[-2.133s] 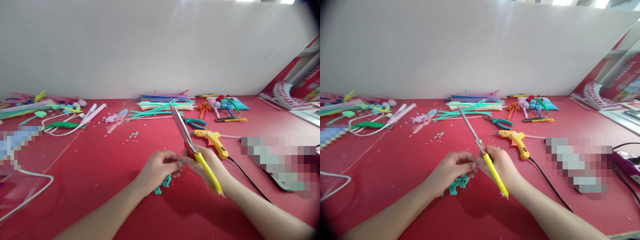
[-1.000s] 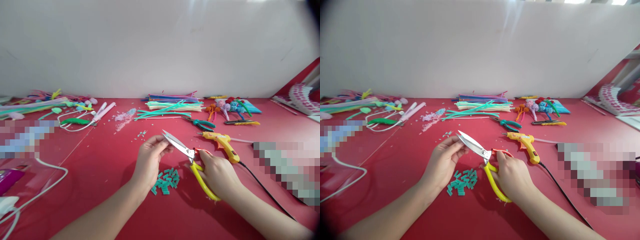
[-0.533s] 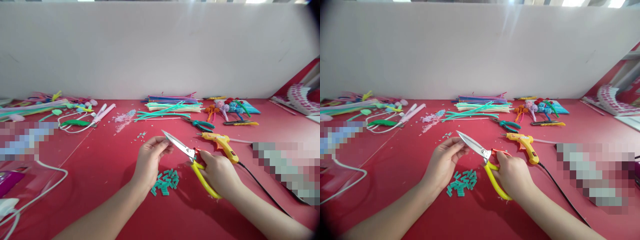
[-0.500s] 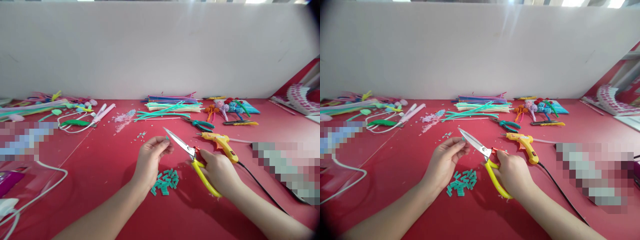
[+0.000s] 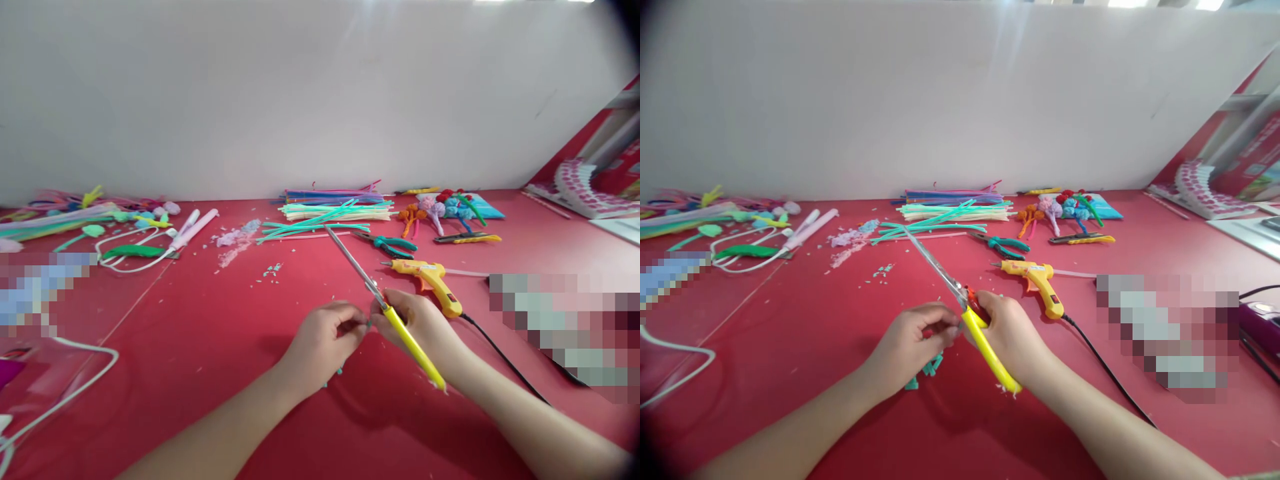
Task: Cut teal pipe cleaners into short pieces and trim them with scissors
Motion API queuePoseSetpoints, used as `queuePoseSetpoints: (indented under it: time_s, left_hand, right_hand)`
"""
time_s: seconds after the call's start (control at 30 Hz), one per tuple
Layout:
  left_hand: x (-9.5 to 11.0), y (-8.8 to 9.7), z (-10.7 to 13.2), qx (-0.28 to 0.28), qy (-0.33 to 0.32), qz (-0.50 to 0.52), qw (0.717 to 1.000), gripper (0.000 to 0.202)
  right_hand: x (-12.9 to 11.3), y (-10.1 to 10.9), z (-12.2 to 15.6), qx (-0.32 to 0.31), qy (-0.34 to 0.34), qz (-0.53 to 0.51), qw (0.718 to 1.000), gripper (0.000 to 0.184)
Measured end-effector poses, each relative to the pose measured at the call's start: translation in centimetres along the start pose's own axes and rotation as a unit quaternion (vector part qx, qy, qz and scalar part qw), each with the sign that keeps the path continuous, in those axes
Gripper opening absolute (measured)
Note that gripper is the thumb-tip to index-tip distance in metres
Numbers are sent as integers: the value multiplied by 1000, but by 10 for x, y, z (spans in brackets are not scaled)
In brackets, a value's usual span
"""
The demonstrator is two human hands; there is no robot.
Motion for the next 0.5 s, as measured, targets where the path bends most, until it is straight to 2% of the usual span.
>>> queuePoseSetpoints:
  time_s: [0.1, 0.17, 0.27, 0.37, 0.5]
  left_hand:
    - [-1, 10, -4, 15, -26, -32, 999, 13]
    - [-6, 22, -8, 41, -38, -62, 997, 15]
    - [-18, 42, -14, 73, -29, -105, 991, 21]
    - [-29, 53, -20, 90, -30, -146, 985, 20]
    - [-37, 54, -22, 81, -22, -180, 980, 11]
  right_hand:
    - [6, 11, -4, 24, -4, 33, 999, 14]
    - [12, 22, -8, 59, -24, 85, 994, 16]
    - [21, 34, -13, 66, -66, 178, 980, 19]
    - [29, 32, -16, 37, -77, 258, 962, 22]
    - [32, 23, -18, 15, -62, 322, 945, 21]
Point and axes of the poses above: each hand's wrist, its own z-axis away from the middle knuckle, its own y-axis out of the back of the hand, x = y × z, the point moved 2 cm from there along -z, towards the middle knuckle, and after that the axes turned 6 degrees about z, right-handed, at the moved point
